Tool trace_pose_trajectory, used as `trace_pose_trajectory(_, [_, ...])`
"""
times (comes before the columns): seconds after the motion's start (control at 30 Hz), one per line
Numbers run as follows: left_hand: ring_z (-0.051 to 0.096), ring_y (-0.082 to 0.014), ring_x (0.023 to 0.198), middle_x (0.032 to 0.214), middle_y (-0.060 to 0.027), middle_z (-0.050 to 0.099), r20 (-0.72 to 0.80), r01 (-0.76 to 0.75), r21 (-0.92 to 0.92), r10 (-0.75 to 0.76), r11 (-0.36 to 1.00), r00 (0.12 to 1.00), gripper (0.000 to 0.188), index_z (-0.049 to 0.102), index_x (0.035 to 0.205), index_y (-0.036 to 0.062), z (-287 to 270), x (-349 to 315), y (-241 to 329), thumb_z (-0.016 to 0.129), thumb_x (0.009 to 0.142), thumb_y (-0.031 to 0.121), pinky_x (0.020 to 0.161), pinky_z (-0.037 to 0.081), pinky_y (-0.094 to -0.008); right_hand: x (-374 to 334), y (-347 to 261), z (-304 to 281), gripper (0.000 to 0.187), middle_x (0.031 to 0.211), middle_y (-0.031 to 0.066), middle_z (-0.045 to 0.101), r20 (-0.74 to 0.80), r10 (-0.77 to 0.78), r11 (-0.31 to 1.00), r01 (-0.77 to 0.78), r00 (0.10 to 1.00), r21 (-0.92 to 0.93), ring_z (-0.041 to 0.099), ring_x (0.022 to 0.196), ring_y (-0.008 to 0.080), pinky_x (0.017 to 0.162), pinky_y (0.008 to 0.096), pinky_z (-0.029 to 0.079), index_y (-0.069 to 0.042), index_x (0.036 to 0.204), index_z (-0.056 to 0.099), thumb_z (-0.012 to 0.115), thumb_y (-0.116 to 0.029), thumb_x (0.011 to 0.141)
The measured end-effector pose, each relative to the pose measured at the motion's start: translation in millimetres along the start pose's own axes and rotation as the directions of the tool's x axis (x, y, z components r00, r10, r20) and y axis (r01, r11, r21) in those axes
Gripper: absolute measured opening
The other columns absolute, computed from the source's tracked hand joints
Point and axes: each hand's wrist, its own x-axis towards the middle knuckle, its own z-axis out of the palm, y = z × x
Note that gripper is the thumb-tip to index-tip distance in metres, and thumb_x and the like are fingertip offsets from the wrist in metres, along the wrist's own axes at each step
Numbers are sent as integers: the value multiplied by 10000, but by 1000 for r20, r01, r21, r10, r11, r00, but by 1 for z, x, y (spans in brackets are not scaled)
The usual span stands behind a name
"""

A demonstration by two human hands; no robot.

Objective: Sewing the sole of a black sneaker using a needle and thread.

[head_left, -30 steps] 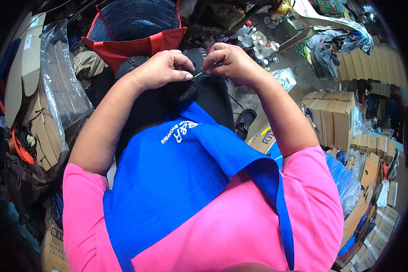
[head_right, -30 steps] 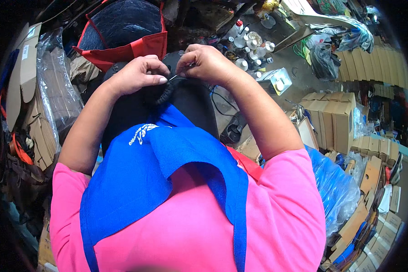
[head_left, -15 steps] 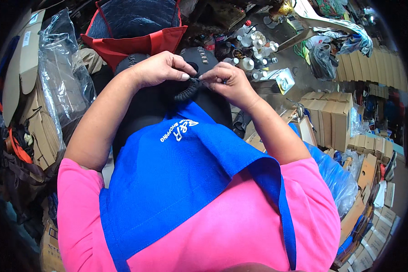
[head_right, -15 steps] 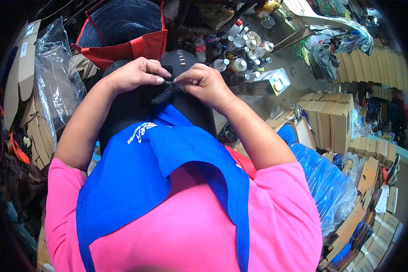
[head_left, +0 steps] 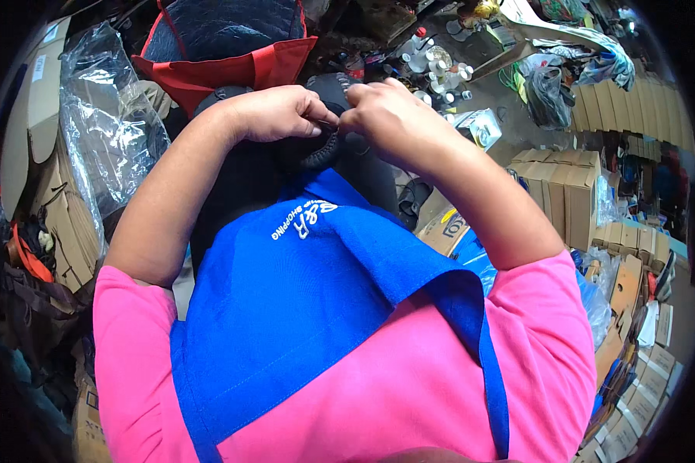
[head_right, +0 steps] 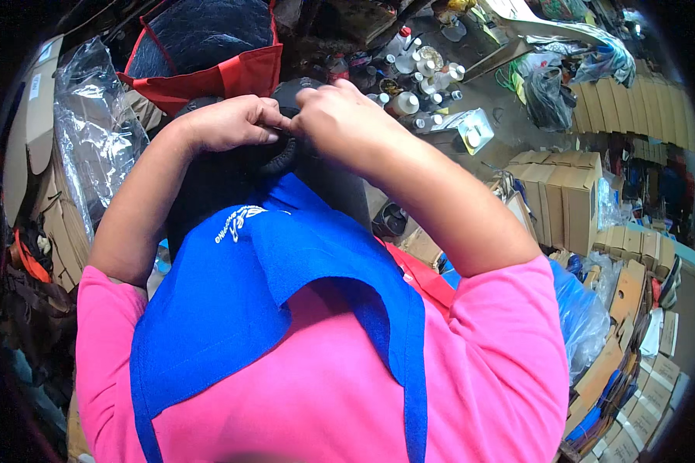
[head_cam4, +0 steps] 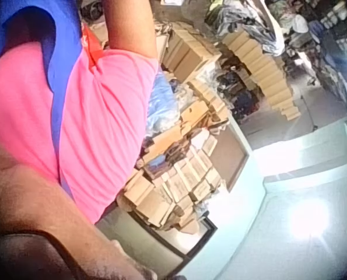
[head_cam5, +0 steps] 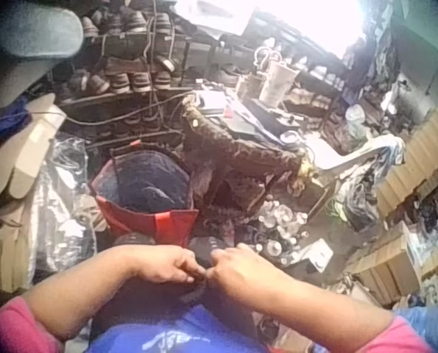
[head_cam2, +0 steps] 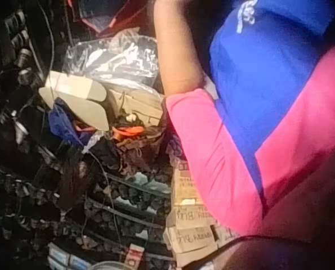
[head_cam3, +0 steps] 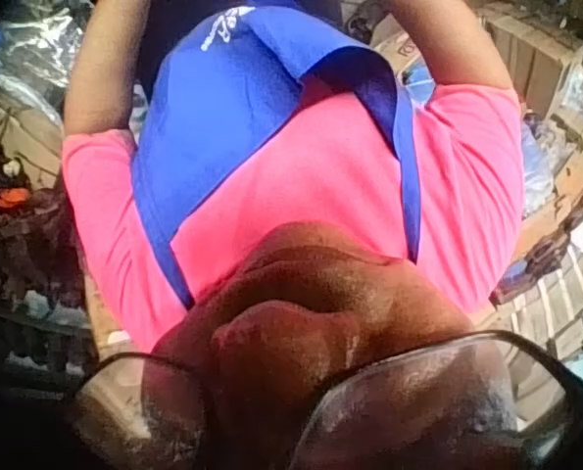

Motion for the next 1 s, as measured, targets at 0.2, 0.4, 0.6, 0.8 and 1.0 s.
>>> trace_pose_trajectory(0.2, [605, -215, 881, 910, -88, 605, -152, -18, 83, 30, 996, 988, 270, 677, 999, 32, -3, 10, -3, 659, 734, -20, 817, 478, -317, 12, 21, 14, 124, 817, 94, 600, 182, 96, 957, -141, 979, 252, 622, 838, 283, 713, 374, 498, -82, 843, 701, 661, -81, 726])
trace_pose_trajectory(0.4, [618, -183, 837, 861, -70, 617, -253, -11, 41, 21, 999, 967, 206, 682, 914, 24, 6, 13, -13, 700, 713, -14, 761, 499, -310, 8, 19, 32, 199, 821, 98, 685, 225, 302, 688, -375, 926, 621, 638, 745, 156, 711, 298, 500, -56, 887, 719, 756, -152, 716])
trace_pose_trajectory(0.6, [645, -271, 817, 874, -152, 650, -667, 120, 126, -5, 985, 745, 265, 630, 965, 9, 40, -27, 5, 720, 754, 143, 760, 494, -343, -24, 36, 22, 135, 729, -28, 621, 341, 387, 229, -448, 856, 864, 579, 700, 83, 680, 243, 479, -29, 864, 693, 710, -145, 798])
trace_pose_trajectory(0.8, [636, -177, 818, 874, -117, 661, -531, 367, 115, -255, 923, 808, 244, 627, 1000, 0, 15, -94, -5, 671, 774, 80, 766, 484, -309, -121, 86, -15, 263, 730, -33, 548, -231, 504, -458, 484, 832, 746, 432, 591, 53, 726, 317, 438, -83, 1060, 650, 564, -294, 928])
trace_pose_trajectory(1.0, [620, -212, 884, 913, -87, 662, -776, -34, -447, -369, 894, 512, 277, 638, 1006, 28, 1, -83, -31, 510, 960, 270, 801, 458, -323, -153, 97, 18, 292, 786, -9, 610, 136, 653, 383, -479, 745, 790, 548, 690, 148, 707, 334, 462, -72, 1038, 685, 593, -315, 904])
